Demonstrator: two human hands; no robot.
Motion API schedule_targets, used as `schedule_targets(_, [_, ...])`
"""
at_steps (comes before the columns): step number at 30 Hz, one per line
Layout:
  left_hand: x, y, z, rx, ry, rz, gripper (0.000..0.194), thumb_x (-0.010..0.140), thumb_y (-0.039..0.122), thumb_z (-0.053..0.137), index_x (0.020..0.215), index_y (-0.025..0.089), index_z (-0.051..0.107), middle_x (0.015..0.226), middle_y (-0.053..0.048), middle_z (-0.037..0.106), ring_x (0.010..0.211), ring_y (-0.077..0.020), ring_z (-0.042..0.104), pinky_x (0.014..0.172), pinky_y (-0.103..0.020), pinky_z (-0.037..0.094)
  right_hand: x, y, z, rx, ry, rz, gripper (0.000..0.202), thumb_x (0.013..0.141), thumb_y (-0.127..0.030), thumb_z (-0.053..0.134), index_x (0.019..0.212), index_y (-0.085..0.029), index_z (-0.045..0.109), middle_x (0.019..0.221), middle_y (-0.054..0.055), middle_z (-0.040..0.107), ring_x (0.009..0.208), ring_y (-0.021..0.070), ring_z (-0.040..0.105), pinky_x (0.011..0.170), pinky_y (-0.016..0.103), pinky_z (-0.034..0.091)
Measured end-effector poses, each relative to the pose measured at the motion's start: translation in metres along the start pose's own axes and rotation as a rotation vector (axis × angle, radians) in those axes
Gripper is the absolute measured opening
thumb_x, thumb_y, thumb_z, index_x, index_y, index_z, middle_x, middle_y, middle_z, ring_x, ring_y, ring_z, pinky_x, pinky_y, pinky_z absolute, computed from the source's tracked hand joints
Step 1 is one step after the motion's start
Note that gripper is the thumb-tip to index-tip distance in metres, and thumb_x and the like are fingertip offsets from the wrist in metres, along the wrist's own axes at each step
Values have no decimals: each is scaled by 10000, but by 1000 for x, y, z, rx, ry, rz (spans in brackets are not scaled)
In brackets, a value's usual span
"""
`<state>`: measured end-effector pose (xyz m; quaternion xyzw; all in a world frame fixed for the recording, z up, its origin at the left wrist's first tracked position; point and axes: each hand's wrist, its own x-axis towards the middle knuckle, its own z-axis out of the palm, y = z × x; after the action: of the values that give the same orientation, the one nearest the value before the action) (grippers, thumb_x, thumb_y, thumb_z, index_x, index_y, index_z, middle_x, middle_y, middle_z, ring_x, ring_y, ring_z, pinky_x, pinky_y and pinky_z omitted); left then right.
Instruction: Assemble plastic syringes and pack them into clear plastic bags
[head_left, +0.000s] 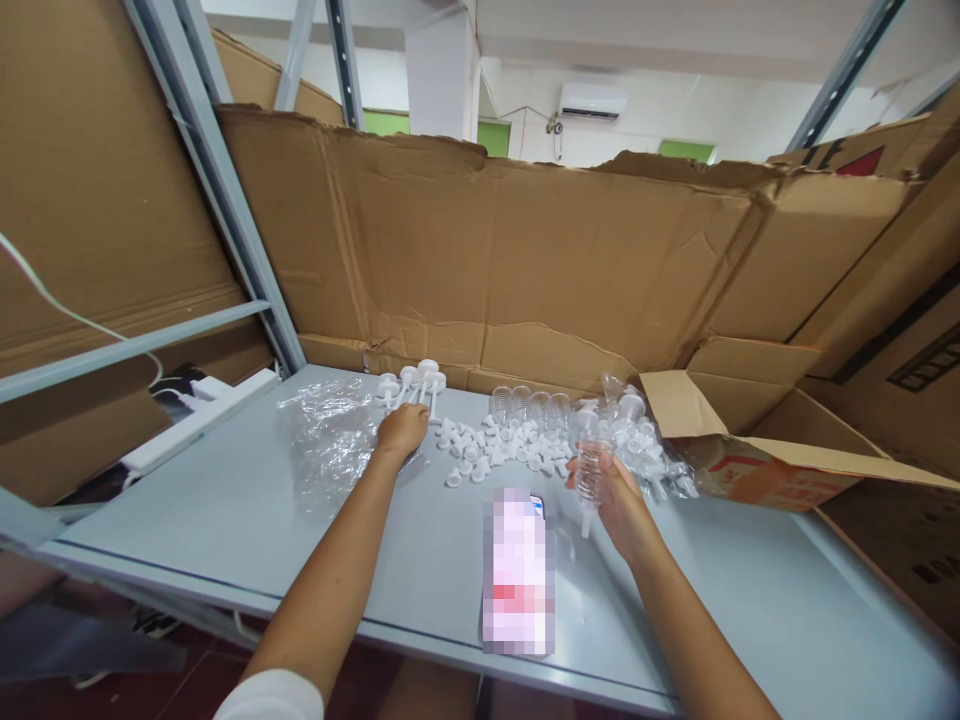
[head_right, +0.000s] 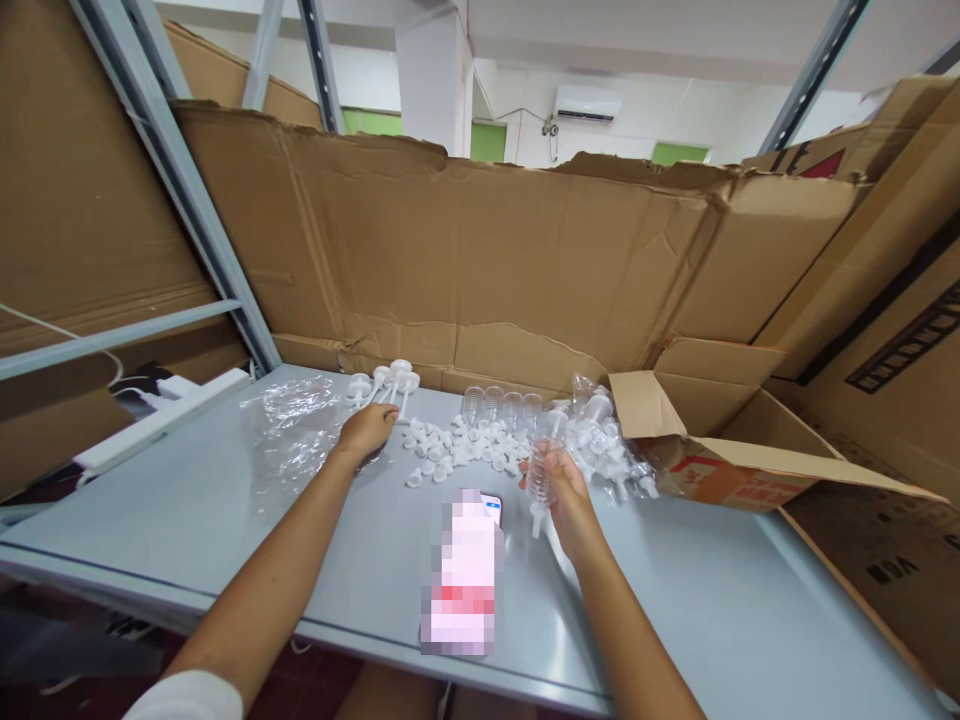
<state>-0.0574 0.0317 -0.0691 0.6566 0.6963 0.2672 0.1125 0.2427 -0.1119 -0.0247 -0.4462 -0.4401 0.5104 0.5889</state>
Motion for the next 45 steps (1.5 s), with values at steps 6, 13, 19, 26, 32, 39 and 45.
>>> schedule_targets(6, [0,1,0,-224,97,30,236,720,200,496,862,169,682,974,-97,669,930,-229,588,825,-296,405,1,0,-1,-32,-13,25,431,705,-551,561,968,-210,552,765,38,636,629,186,573,619,311,423])
schedule_targets(13, [-11,25,-13,-646,195,116,307,745,345,517,949,144,626,964,-75,658,853,-176,601,769,-274,454,3,6,-3,-56,13,2,358,682,-496,616,936,-257,536,806,22,628,666,188,581,647,321,441])
schedule_targets(19, [-39,52,-31,-1192,-53,210,256,705,368,595,866,170,603,891,-43,620,692,-115,594,614,-230,451,8,11,-5,-334,143,-281,381,673,-418,652,977,-251,495,934,41,579,867,223,542,772,357,422])
schedule_targets(26, [-62,67,-40,-1422,-521,334,125,719,269,620,778,168,576,796,-21,587,595,-74,513,559,-206,387,12,8,-18,-960,310,-640,384,741,-379,590,1093,-244,518,1056,83,535,1020,266,462,899,425,343])
schedule_targets(32, [-65,67,-40,-1413,-599,341,147,758,296,590,801,158,568,719,-28,575,575,-82,486,546,-209,367,12,10,-18,-1057,226,-709,394,754,-376,584,1120,-252,507,1054,80,540,1005,262,477,881,426,372])
schedule_targets(39, [-67,69,-37,-1467,-690,342,116,777,264,575,801,151,569,731,-19,579,542,-59,485,532,-186,356,9,11,-14,-1105,117,-740,407,762,-362,585,1140,-241,495,1064,84,522,1009,251,481,874,413,398])
schedule_targets(45, [-68,70,-34,-1522,-699,312,110,793,258,557,817,151,565,721,-21,588,527,-47,482,525,-167,349,7,10,-13,-1126,78,-743,407,771,-362,575,1149,-241,487,1070,85,530,1007,251,488,872,415,401])
